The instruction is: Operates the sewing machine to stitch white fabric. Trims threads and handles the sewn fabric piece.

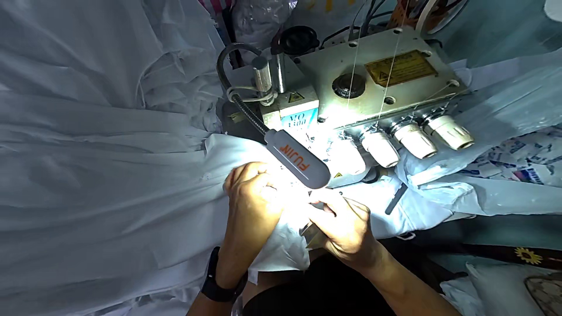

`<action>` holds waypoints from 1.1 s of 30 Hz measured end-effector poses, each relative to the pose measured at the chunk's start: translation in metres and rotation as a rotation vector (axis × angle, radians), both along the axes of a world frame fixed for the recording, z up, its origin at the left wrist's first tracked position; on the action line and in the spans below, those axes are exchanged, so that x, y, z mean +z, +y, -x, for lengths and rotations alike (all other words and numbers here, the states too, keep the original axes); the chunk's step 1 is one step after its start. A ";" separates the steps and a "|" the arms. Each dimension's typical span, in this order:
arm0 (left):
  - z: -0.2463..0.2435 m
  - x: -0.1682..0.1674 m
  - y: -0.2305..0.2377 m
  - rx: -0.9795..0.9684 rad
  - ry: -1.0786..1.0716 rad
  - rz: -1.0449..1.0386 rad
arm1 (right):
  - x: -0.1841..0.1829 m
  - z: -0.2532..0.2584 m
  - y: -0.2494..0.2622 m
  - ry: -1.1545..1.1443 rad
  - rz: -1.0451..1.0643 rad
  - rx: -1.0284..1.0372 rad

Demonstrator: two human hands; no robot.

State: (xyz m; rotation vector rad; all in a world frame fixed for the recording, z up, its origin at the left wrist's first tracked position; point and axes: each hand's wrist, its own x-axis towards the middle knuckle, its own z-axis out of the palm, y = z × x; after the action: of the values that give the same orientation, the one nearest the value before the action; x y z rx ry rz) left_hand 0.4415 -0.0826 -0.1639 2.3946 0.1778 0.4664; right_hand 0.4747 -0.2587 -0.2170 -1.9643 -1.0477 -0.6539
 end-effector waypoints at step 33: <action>0.004 -0.016 0.021 -0.159 -0.125 -0.182 | 0.006 0.010 0.003 -0.085 0.149 -0.141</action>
State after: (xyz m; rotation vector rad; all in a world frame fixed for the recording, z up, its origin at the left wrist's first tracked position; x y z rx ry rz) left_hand 0.4379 -0.0612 -0.1797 2.5217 -0.1148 0.5767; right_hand 0.4652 -0.2555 -0.2107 -2.1713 -1.0416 -0.7607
